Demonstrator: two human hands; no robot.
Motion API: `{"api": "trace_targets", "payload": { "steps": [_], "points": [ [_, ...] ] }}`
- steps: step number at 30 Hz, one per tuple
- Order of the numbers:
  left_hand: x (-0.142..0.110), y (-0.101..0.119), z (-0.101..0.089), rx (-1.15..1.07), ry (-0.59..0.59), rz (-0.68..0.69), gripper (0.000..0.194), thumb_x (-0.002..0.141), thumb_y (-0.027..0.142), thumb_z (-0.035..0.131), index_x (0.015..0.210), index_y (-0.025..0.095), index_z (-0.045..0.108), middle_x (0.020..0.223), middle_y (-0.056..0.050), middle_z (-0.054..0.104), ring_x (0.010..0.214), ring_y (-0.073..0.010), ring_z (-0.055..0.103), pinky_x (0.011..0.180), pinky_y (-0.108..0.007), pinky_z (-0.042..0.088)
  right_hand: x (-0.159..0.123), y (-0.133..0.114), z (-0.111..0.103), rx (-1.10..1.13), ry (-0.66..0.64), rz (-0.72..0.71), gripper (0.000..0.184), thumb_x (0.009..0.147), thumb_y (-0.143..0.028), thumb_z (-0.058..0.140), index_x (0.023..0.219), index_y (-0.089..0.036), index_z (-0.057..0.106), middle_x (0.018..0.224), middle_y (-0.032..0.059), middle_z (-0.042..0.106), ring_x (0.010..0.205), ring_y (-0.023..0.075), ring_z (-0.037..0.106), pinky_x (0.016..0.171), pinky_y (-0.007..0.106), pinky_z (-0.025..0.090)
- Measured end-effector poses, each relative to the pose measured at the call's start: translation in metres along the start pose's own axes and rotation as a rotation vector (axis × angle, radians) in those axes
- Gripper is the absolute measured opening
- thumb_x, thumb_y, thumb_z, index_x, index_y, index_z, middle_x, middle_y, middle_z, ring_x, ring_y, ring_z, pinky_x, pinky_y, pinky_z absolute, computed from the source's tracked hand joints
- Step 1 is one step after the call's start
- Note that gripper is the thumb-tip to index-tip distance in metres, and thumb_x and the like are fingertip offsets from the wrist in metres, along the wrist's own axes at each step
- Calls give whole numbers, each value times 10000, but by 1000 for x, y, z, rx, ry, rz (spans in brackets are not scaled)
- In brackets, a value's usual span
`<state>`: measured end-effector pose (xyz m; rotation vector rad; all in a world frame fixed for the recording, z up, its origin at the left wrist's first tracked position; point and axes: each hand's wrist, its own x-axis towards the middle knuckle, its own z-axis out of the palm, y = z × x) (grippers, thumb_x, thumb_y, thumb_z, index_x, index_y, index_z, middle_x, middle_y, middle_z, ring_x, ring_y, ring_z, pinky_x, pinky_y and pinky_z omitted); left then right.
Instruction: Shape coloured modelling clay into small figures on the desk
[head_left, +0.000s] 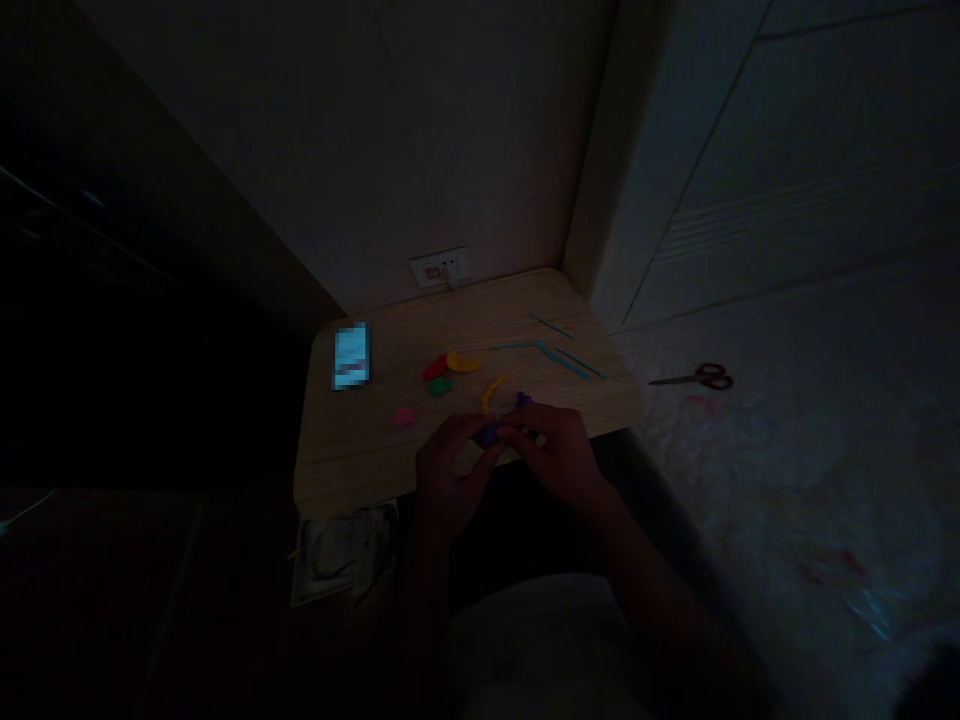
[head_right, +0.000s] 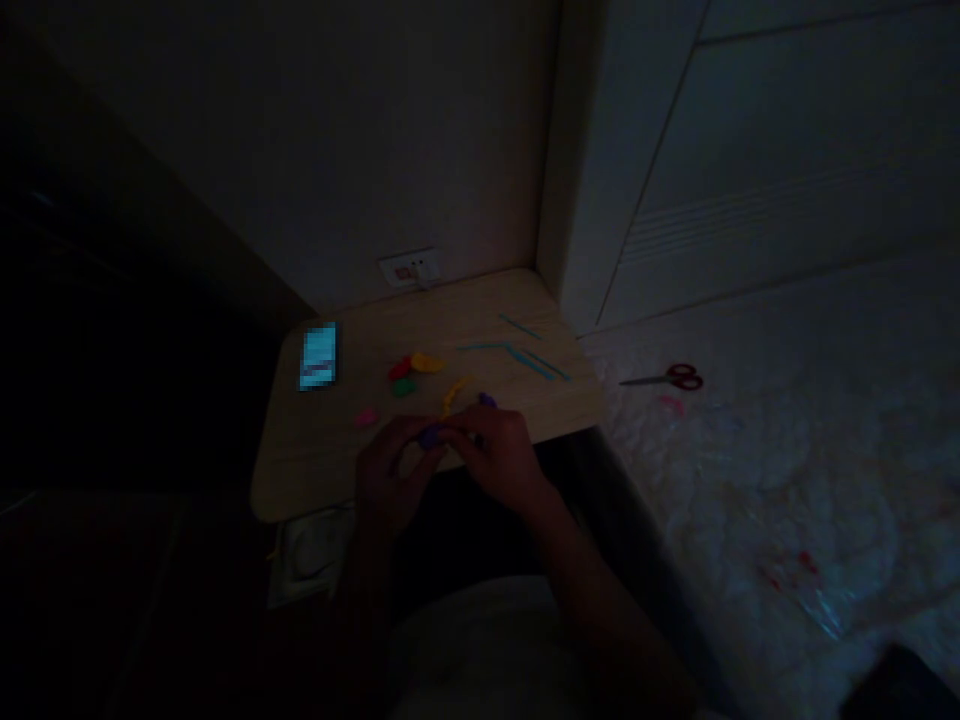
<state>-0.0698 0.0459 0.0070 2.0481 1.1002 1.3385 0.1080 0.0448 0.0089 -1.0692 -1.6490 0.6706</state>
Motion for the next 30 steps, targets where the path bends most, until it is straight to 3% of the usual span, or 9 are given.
{"api": "trace_targets", "payload": {
  "steps": [4, 10, 14, 16, 19, 22, 30],
  "points": [
    [0, 3, 1, -14, 10, -19, 233, 893, 205, 756, 1124, 213, 726, 1032, -56, 760, 927, -182, 713, 850, -311, 578, 0, -3, 1, -16, -3, 23, 241, 1005, -314, 626, 849, -199, 770, 784, 48, 772, 694, 177, 688, 666, 281, 502],
    [-2, 3, 4, -63, 31, -34, 230, 865, 198, 775, 1091, 225, 746, 1027, -57, 768, 933, -194, 719, 861, -316, 579, -1, 0, 6, 10, 28, 195, 508, 1056, -415, 495, 611, -197, 608, 548, 2, 616, 515, 136, 569, 550, 260, 396],
    [-5, 1, 6, -126, 26, -118, 238, 872, 229, 769, 1110, 231, 753, 1044, -68, 761, 963, -211, 716, 869, -327, 583, 0, 3, 3, 76, -19, 250, 547, 1037, -488, 530, 586, -190, 614, 518, -8, 599, 488, 125, 537, 535, 258, 386],
    [-7, 0, 6, -156, 48, -169, 234, 885, 262, 762, 1116, 229, 756, 1057, -73, 758, 981, -217, 715, 876, -327, 584, 0, 3, -1, 107, -9, 237, 525, 1041, -490, 522, 635, -183, 654, 567, 3, 628, 540, 134, 576, 557, 257, 418],
    [-8, 0, 7, -206, 76, -241, 250, 897, 318, 755, 1127, 222, 760, 1085, -77, 767, 999, -218, 727, 891, -321, 588, -1, 2, -7, 170, 12, 173, 322, 975, -484, 655, 933, -180, 753, 832, 44, 743, 692, 154, 665, 598, 250, 490],
    [-7, 0, 7, -266, 114, -322, 356, 870, 366, 783, 1184, 207, 735, 1128, -85, 779, 995, -221, 749, 888, -323, 605, -3, 2, -10, 186, -27, 80, 375, 877, -432, 805, 1183, -225, 744, 1064, 73, 758, 800, 168, 701, 622, 251, 539],
    [-7, -2, 6, -307, 94, -352, 345, 802, 406, 846, 1057, 189, 766, 998, -79, 799, 912, -218, 762, 840, -318, 620, -3, 1, -11, 82, -14, -25, 190, 945, -405, 742, 1022, -245, 811, 935, 68, 789, 804, 199, 716, 643, 298, 574]
  ]
}}
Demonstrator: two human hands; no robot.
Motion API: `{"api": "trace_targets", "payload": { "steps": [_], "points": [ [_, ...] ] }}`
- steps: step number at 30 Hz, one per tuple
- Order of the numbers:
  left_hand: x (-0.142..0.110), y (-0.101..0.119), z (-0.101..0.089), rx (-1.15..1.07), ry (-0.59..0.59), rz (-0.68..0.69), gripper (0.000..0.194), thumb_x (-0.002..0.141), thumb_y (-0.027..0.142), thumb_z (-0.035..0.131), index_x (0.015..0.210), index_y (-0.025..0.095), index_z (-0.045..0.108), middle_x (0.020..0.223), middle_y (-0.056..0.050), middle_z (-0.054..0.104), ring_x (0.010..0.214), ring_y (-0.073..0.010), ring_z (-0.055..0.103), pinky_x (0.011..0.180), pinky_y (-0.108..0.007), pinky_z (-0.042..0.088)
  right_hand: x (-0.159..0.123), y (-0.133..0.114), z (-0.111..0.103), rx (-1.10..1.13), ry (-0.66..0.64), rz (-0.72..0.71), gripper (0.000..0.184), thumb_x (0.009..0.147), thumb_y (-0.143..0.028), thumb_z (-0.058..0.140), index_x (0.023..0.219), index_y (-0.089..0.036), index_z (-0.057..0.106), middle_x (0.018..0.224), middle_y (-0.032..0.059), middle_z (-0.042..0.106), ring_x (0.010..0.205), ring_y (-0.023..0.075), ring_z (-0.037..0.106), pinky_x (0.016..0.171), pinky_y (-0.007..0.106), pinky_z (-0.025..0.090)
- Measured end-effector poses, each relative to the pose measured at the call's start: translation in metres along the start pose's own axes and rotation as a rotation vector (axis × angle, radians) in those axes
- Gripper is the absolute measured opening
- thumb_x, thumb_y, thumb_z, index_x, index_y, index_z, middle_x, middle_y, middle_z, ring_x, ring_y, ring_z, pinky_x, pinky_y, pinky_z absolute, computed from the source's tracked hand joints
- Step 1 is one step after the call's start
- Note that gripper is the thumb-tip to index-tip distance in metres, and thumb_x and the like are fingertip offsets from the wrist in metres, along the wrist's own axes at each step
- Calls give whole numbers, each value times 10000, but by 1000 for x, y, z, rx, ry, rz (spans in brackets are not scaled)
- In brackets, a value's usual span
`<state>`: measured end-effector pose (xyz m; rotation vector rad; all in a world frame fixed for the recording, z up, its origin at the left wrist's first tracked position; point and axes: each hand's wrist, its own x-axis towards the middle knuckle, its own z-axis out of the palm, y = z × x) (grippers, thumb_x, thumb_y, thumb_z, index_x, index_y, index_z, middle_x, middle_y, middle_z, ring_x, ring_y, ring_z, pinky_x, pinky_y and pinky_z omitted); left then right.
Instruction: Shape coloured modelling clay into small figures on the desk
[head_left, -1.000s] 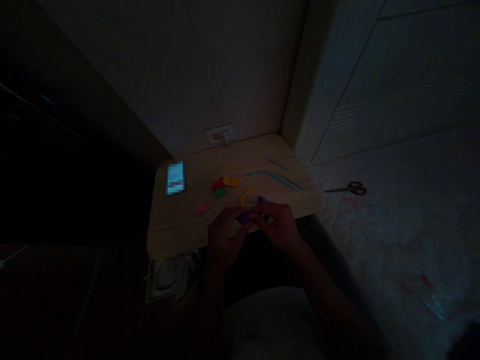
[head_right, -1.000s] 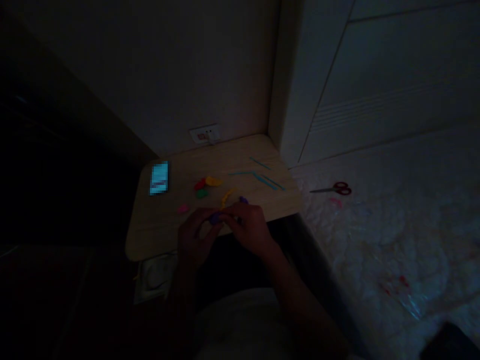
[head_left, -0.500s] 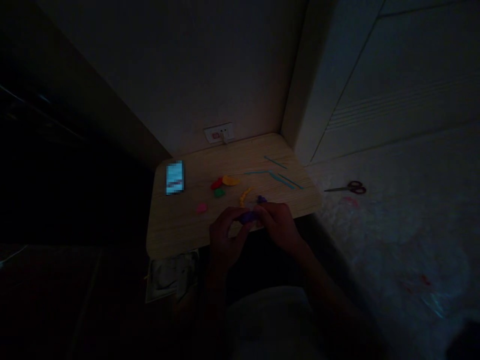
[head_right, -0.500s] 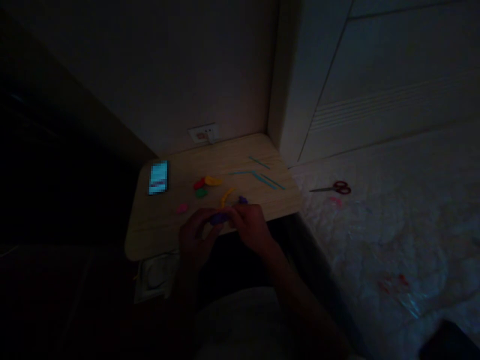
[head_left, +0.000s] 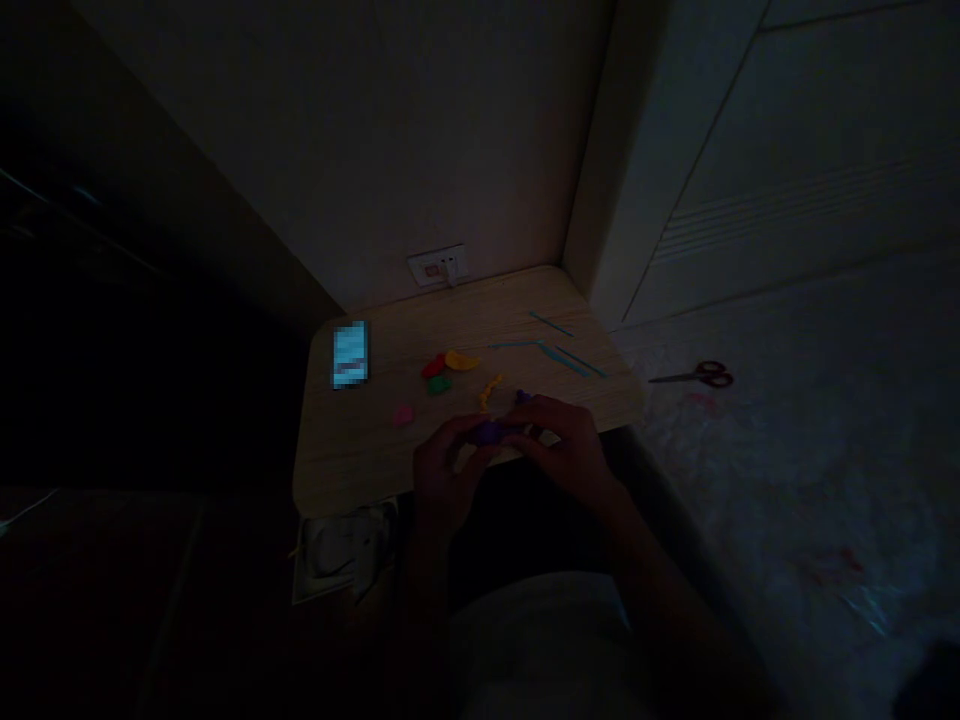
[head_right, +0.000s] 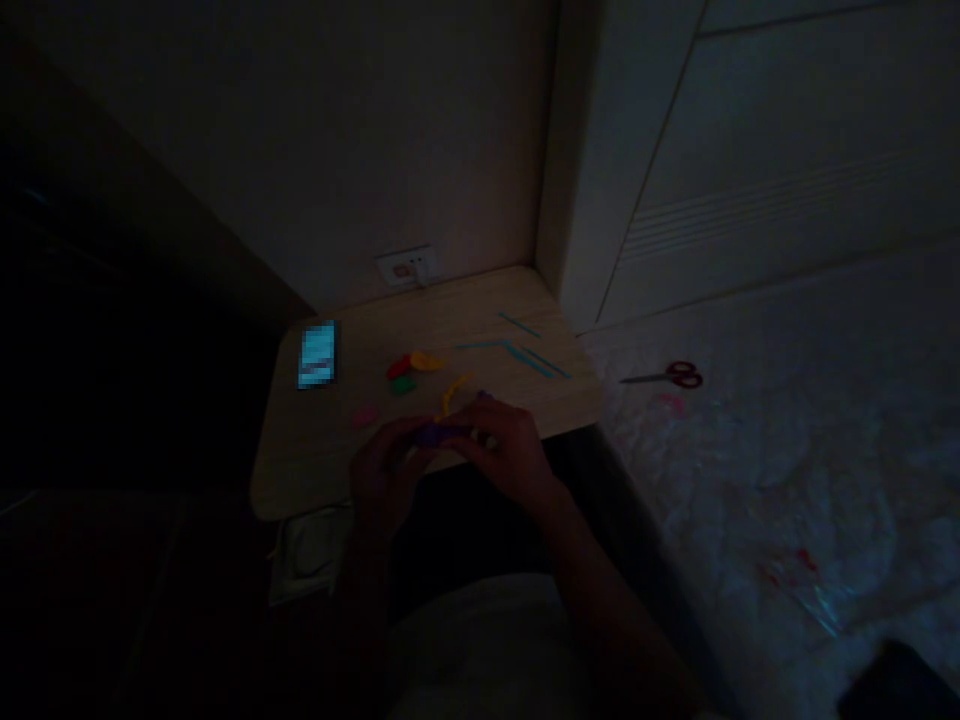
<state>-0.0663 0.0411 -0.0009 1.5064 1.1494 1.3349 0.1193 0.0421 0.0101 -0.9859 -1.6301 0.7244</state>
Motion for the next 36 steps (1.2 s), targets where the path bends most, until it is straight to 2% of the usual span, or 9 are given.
{"api": "trace_targets", "payload": {
  "steps": [4, 10, 17, 19, 22, 25, 29, 36],
  "points": [
    [-1, -1, 0, 5, 7, 7, 353, 796, 417, 849, 1052, 187, 772, 1008, -83, 794, 905, -217, 752, 835, -322, 618, -1, -3, 1, -43, 19, -29, 161, 968, -360, 709, 964, -232, 805, 889, 64, 787, 729, 183, 693, 661, 310, 567],
    [-2, 0, 1, 27, -22, 77, 270, 829, 327, 822, 1059, 205, 752, 1016, -60, 765, 936, -197, 728, 846, -304, 604, -3, -3, 7, -59, 38, -17, 120, 949, -301, 698, 923, -209, 770, 830, 41, 755, 660, 157, 649, 613, 278, 515],
    [-2, 6, 6, 39, -41, 118, 220, 841, 293, 798, 1029, 202, 728, 989, -60, 742, 926, -192, 711, 845, -307, 602, -2, -5, 11, -37, 7, 128, 377, 1047, -343, 525, 723, -194, 645, 673, 8, 655, 637, 141, 608, 624, 271, 454],
    [-2, 6, 6, 16, -34, 93, 226, 845, 302, 796, 1037, 203, 726, 989, -58, 748, 922, -190, 719, 840, -302, 604, -2, -4, 10, -9, -3, 133, 337, 1045, -349, 538, 772, -195, 661, 704, 11, 673, 652, 142, 618, 623, 268, 462],
    [-1, 4, 5, -31, 16, 48, 271, 838, 345, 811, 1049, 200, 723, 1000, -60, 764, 923, -191, 738, 847, -300, 608, -4, -2, 8, 41, 13, 107, 184, 985, -369, 653, 1015, -199, 717, 878, 47, 744, 720, 158, 662, 611, 261, 503],
    [0, 3, 3, -32, 35, 7, 332, 817, 429, 829, 1023, 190, 729, 964, -65, 778, 893, -200, 751, 816, -303, 615, -5, -2, 5, 40, -4, 48, 311, 913, -372, 766, 1181, -220, 719, 1008, 73, 765, 713, 157, 666, 601, 267, 536],
    [0, 1, 2, -36, 36, -3, 377, 800, 502, 830, 976, 185, 727, 900, -58, 776, 836, -198, 750, 757, -292, 612, -4, -4, 5, -13, -19, -19, 194, 941, -379, 751, 1068, -236, 780, 932, 62, 777, 712, 166, 677, 637, 289, 555],
    [-2, 1, 4, -30, 46, 35, 327, 807, 434, 837, 993, 192, 721, 920, -46, 751, 838, -180, 731, 770, -284, 607, -4, -4, 7, -69, 20, -17, 121, 976, -309, 698, 946, -222, 777, 865, 52, 776, 713, 176, 678, 633, 294, 534]
  ]
}}
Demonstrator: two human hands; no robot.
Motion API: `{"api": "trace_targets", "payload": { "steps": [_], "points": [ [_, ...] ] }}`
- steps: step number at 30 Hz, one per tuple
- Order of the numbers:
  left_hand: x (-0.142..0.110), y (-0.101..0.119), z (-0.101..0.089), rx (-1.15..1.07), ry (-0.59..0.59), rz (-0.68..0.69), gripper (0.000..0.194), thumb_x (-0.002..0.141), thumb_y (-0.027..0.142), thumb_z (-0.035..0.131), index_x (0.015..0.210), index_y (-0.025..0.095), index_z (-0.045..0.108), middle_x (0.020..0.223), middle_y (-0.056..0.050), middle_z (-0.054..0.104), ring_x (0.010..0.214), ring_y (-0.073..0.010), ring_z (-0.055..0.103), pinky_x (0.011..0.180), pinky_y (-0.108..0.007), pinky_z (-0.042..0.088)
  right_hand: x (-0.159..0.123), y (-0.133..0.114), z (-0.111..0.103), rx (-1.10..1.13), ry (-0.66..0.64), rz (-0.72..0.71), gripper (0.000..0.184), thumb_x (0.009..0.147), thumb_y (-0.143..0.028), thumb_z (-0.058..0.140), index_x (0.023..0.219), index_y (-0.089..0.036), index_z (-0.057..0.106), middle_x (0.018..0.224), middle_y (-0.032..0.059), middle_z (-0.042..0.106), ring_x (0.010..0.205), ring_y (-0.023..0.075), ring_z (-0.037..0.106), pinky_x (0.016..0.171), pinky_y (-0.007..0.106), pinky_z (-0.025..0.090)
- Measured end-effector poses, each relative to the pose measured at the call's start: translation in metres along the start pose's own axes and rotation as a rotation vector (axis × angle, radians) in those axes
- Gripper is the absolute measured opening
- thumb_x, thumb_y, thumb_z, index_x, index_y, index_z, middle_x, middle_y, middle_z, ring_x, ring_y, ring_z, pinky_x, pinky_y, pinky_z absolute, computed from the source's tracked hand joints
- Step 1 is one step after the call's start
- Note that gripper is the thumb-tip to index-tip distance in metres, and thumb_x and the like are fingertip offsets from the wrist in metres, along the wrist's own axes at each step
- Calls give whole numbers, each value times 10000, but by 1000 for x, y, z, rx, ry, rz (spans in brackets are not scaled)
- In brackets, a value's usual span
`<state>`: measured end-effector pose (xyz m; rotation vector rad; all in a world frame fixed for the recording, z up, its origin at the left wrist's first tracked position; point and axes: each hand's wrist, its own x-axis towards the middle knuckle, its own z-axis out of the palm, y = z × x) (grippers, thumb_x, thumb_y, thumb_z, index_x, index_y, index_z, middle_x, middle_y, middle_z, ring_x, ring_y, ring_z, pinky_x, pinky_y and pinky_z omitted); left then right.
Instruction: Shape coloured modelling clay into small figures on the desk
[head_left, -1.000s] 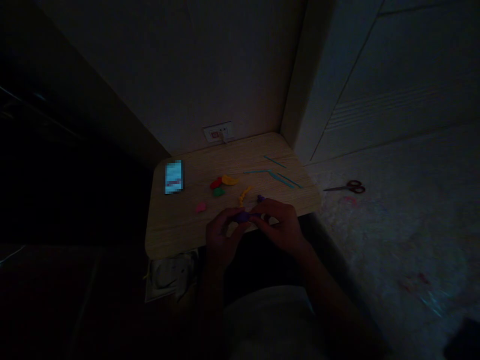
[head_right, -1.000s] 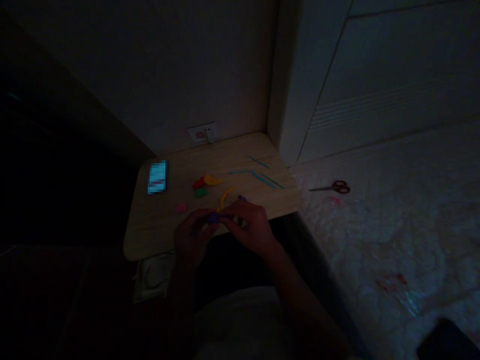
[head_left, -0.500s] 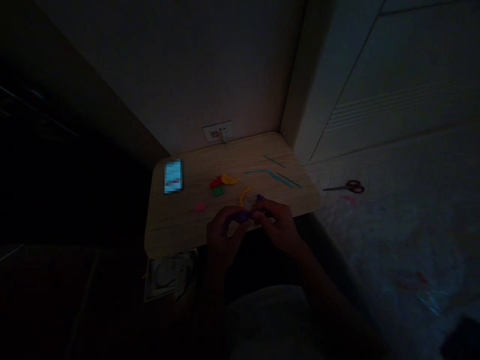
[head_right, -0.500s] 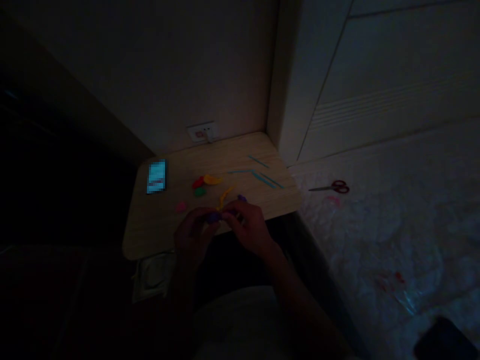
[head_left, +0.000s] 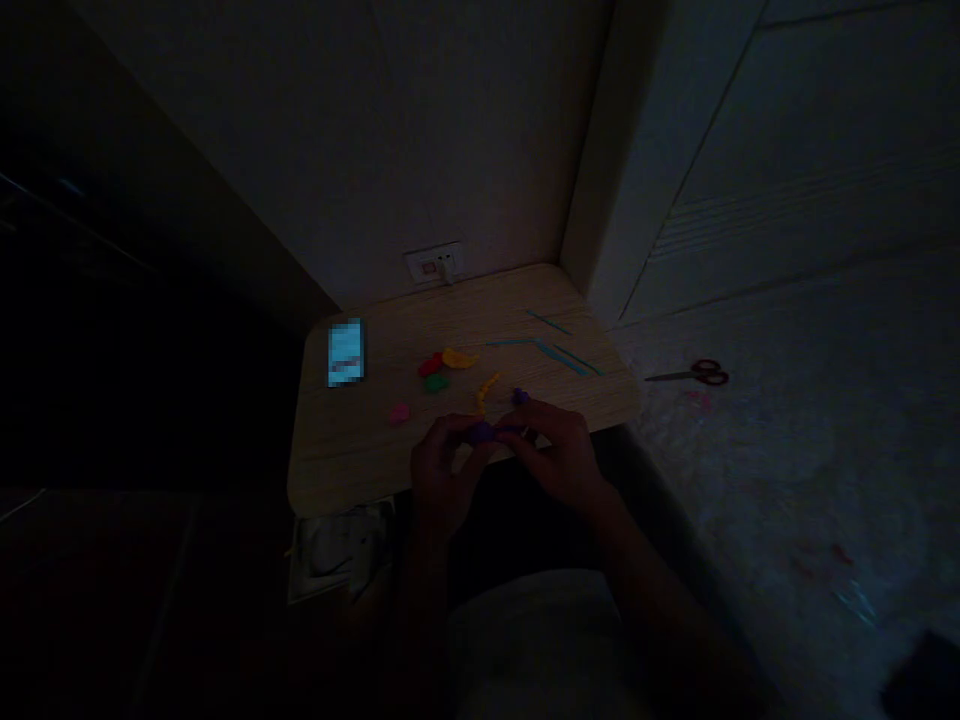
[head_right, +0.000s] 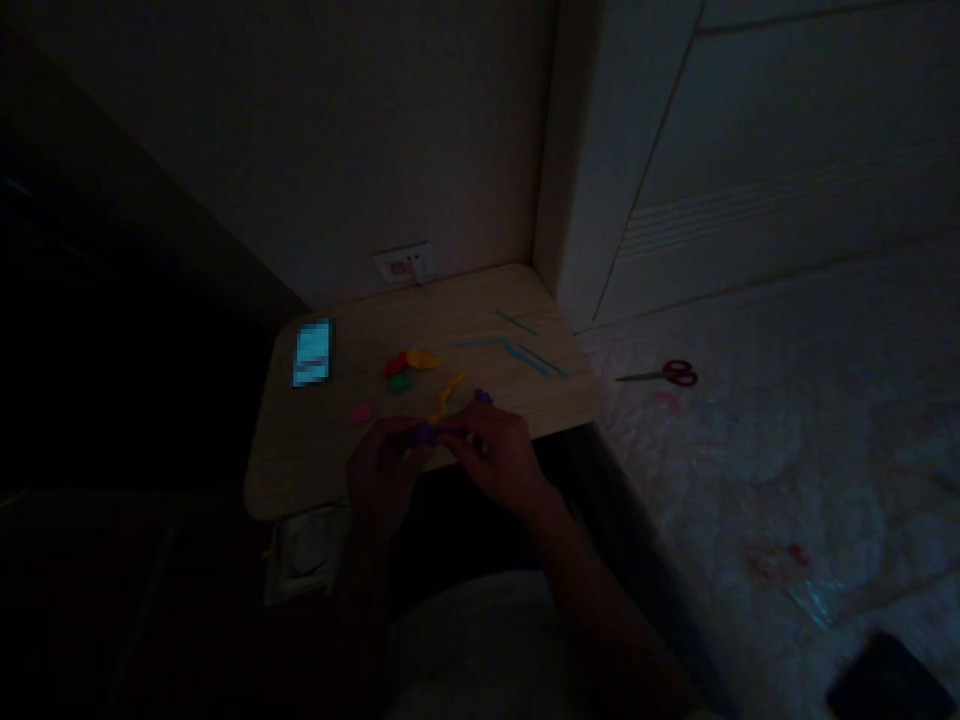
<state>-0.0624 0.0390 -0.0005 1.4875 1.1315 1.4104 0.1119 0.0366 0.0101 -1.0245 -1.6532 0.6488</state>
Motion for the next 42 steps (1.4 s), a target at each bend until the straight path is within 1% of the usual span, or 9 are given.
{"api": "trace_targets", "payload": {
  "steps": [8, 15, 17, 20, 22, 27, 35, 38, 42],
  "points": [
    [1, 3, 3, -11, -86, 130, 208, 825, 240, 824, 1002, 214, 717, 1026, -59, 709, 973, -189, 698, 853, -305, 590, 2, -6, 0, -18, -24, 72, 270, 1032, -335, 541, 831, -204, 666, 756, 28, 681, 660, 160, 607, 614, 283, 458],
    [0, 8, 3, 8, -86, 128, 187, 842, 228, 804, 1003, 201, 713, 1025, -66, 695, 980, -193, 684, 858, -313, 585, 0, 1, 5, -38, -64, 138, 457, 1066, -363, 460, 645, -213, 552, 598, -8, 581, 560, 138, 539, 573, 276, 384],
    [0, 7, 3, -1, -84, 130, 198, 841, 218, 805, 1012, 203, 707, 1023, -59, 691, 977, -185, 682, 859, -304, 583, -1, 2, 4, 11, -47, 155, 426, 1057, -368, 484, 681, -207, 604, 633, 1, 623, 591, 143, 578, 582, 272, 411],
    [0, 4, 3, -2, -61, 130, 233, 824, 226, 830, 1015, 207, 697, 1015, -50, 688, 957, -179, 679, 845, -299, 585, -1, 1, 2, 133, -24, 202, 190, 972, -380, 652, 941, -201, 707, 764, 14, 715, 656, 156, 644, 590, 258, 472],
    [1, 2, 3, 10, -48, 126, 258, 805, 232, 851, 1014, 208, 700, 1019, -50, 684, 952, -180, 677, 842, -300, 586, -1, 1, 2, 200, -14, 223, 227, 893, -361, 762, 1051, -206, 713, 807, 14, 743, 654, 154, 658, 575, 246, 493],
    [2, 1, 1, 14, -73, 149, 221, 827, 185, 826, 1009, 213, 705, 1023, -41, 677, 959, -165, 668, 843, -278, 567, 0, 3, 2, 207, -29, 196, 61, 914, -268, 735, 930, -214, 758, 871, 36, 784, 734, 161, 707, 603, 237, 508],
    [2, 1, 2, -11, -77, 142, 221, 832, 186, 815, 1022, 209, 702, 1018, -41, 674, 953, -169, 667, 848, -287, 567, 3, -2, 0, 64, -77, 80, 129, 986, -230, 599, 893, -199, 683, 827, 31, 705, 740, 163, 630, 692, 283, 468],
    [2, 2, 2, -22, -82, 136, 226, 828, 174, 812, 1024, 213, 708, 1021, -38, 679, 950, -164, 667, 841, -275, 566, 2, -2, 2, 132, -32, 149, 181, 1019, -275, 542, 868, -209, 620, 758, 4, 616, 681, 149, 557, 646, 277, 428],
    [2, 1, 1, -29, -56, 126, 228, 844, 169, 792, 1050, 220, 708, 1008, -30, 685, 913, -150, 665, 812, -256, 563, 1, 2, 4, 398, 158, 316, 287, 1056, -419, 479, 843, -232, 529, 683, -39, 506, 578, 127, 455, 525, 251, 341]
  ]
}}
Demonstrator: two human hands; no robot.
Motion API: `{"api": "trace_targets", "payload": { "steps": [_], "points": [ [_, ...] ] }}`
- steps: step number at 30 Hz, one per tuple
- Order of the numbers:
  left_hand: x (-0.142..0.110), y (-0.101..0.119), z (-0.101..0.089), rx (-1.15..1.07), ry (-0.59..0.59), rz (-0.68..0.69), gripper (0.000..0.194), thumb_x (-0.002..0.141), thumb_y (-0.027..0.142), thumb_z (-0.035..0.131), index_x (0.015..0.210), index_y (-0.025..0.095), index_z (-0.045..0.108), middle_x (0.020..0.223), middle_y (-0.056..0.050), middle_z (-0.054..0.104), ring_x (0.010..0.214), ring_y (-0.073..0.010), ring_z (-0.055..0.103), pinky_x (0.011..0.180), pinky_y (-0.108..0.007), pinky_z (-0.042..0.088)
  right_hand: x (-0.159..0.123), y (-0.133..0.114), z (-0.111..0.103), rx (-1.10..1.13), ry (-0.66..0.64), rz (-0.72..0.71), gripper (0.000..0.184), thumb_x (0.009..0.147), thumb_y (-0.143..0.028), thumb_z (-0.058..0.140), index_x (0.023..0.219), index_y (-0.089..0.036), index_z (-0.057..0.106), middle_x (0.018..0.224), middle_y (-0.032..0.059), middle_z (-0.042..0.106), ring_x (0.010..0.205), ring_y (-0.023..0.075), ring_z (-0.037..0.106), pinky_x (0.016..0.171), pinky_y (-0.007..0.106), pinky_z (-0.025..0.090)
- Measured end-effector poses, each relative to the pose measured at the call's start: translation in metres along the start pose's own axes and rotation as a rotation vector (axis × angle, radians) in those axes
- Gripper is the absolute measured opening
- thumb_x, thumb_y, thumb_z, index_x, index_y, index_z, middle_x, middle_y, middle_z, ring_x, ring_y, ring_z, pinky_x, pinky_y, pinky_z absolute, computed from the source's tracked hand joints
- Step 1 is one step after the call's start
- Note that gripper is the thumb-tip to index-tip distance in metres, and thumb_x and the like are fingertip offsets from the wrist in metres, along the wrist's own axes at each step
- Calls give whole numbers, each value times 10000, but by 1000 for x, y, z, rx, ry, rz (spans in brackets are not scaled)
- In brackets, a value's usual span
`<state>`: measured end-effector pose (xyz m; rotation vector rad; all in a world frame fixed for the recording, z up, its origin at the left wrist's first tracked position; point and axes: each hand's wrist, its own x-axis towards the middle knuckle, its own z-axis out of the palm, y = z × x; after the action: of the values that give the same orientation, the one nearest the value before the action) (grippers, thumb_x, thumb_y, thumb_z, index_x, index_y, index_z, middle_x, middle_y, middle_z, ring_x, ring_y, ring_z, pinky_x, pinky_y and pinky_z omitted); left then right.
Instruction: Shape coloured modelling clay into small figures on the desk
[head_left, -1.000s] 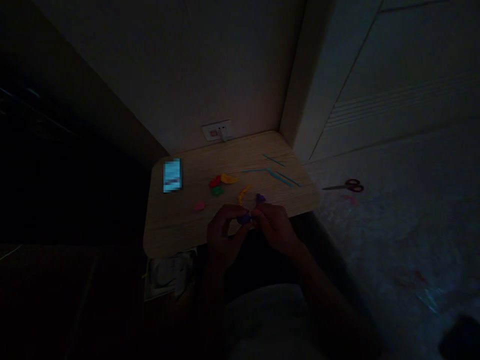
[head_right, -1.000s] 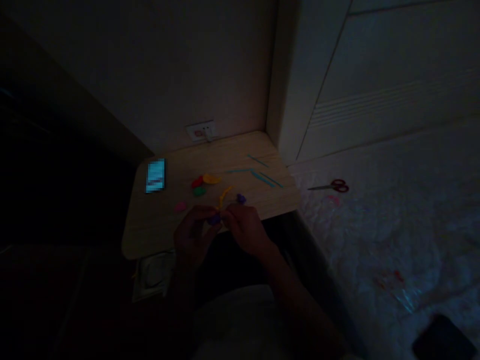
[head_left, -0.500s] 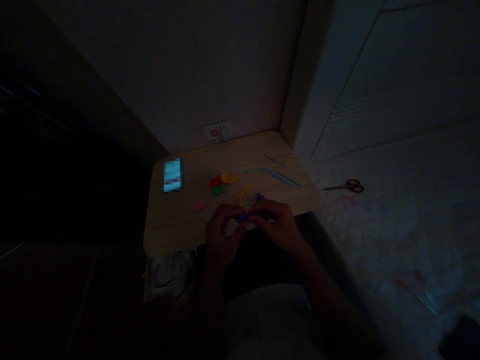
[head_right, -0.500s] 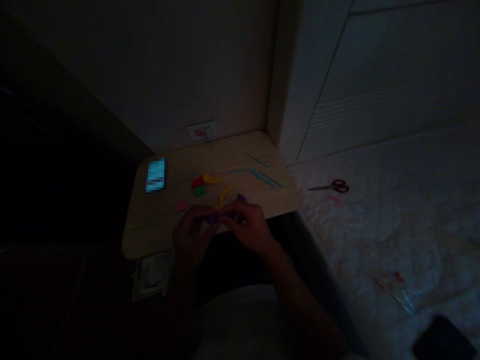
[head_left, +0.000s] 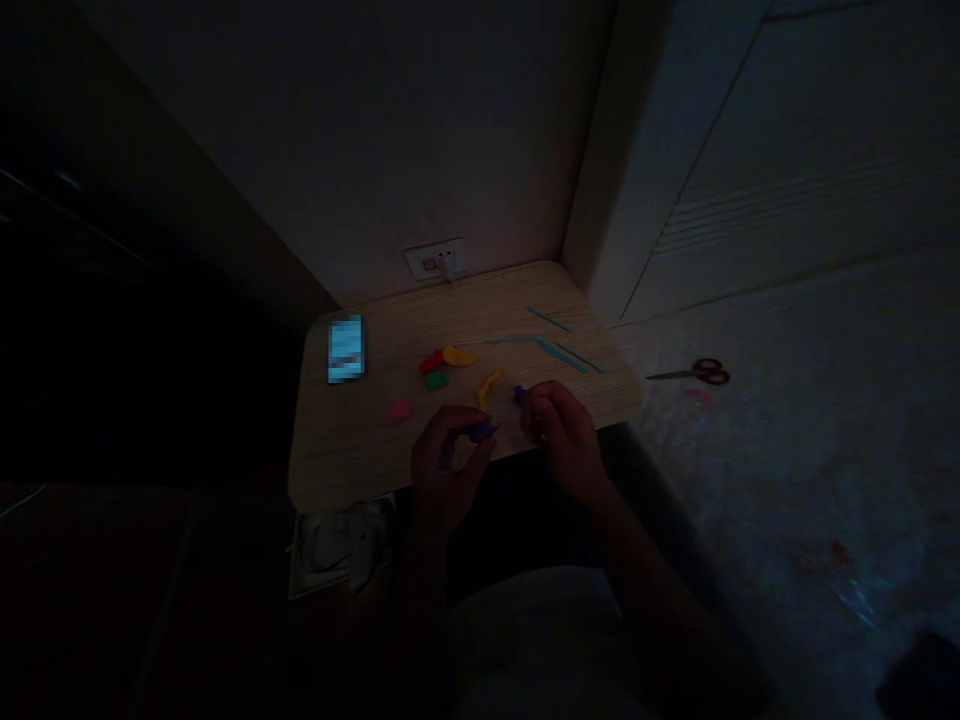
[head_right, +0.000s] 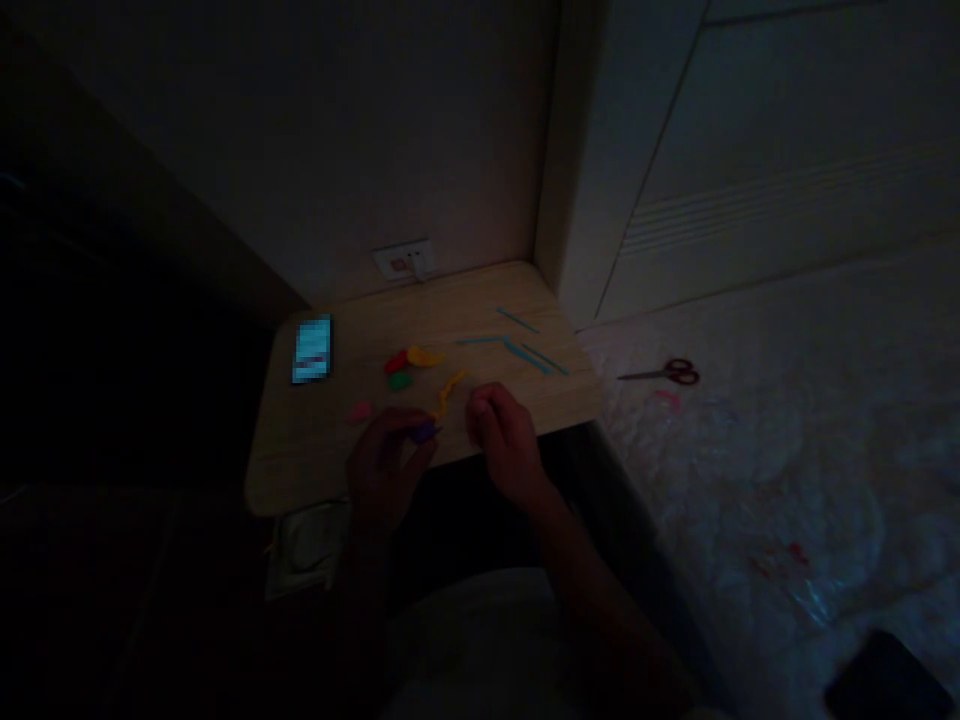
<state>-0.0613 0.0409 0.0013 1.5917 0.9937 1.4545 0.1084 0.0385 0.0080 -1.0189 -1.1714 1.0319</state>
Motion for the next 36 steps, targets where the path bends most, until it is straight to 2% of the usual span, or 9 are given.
{"api": "trace_targets", "payload": {
  "steps": [2, 5, 10, 15, 20, 25, 30, 33, 36],
  "points": [
    [0, -2, -1, -5, 16, -11, 234, 857, 175, 780, 1075, 222, 708, 1021, -33, 699, 923, -153, 679, 829, -262, 571, 2, 0, -1, 90, 61, 36, 356, 1049, -484, 479, 797, -234, 506, 656, -44, 481, 551, 122, 423, 496, 248, 305],
    [1, -3, -3, 12, 10, -25, 215, 904, 190, 735, 1115, 230, 717, 1069, -49, 723, 971, -168, 703, 871, -283, 583, 4, 0, -4, 44, 77, 31, 426, 1032, -509, 507, 719, -221, 531, 615, -42, 456, 551, 120, 407, 514, 258, 304],
    [4, -7, -8, 134, -30, 18, 149, 961, 211, 664, 1061, 241, 771, 1153, -73, 725, 1073, -202, 700, 926, -338, 588, 4, -1, -5, -98, 75, 27, 299, 962, -391, 609, 732, -208, 666, 602, -38, 475, 551, 118, 413, 523, 262, 305],
    [5, -21, -18, 170, 112, -39, 111, 913, 250, 724, 1015, 213, 748, 1137, -74, 727, 1041, -200, 711, 879, -324, 607, 7, 2, -4, -53, 117, 68, 161, 875, -342, 679, 780, -213, 697, 609, -41, 534, 496, 101, 411, 468, 244, 297],
    [5, -35, -27, 248, 193, -85, 105, 893, 280, 722, 952, 194, 728, 1088, -76, 749, 1015, -207, 727, 895, -348, 609, 7, 8, -2, 20, 120, 141, 158, 855, -378, 718, 868, -223, 690, 564, -60, 552, 454, 103, 474, 425, 222, 340],
    [4, -39, -33, 383, 129, -84, 124, 925, 251, 630, 991, 199, 722, 1162, -84, 761, 1048, -212, 726, 929, -364, 596, 7, 10, -1, 57, 72, 165, 205, 883, -420, 701, 927, -220, 694, 729, 7, 732, 511, 126, 630, 440, 223, 413],
    [2, -41, -32, 617, 71, -104, 280, 897, 209, 614, 1164, 214, 696, 1113, -69, 769, 960, -217, 730, 920, -374, 585, 7, 12, 0, 83, 78, 156, 226, 917, -447, 663, 969, -228, 680, 903, 56, 797, 636, 165, 732, 491, 240, 500],
    [2, -45, -32, 740, 85, -75, 236, 870, 213, 644, 1102, 209, 688, 1038, -69, 738, 964, -241, 703, 938, -396, 568, 6, 11, 0, 132, 65, 149, 256, 917, -465, 679, 1031, -236, 678, 911, 50, 801, 622, 163, 734, 519, 254, 529],
    [3, -49, -33, 799, 58, 4, 141, 864, 198, 635, 990, 221, 694, 1035, -80, 689, 1028, -268, 660, 984, -425, 539, 5, 9, 0, 153, 32, 165, 302, 911, -472, 694, 1089, -229, 694, 814, 25, 781, 529, 143, 694, 497, 251, 508]
  ]
}}
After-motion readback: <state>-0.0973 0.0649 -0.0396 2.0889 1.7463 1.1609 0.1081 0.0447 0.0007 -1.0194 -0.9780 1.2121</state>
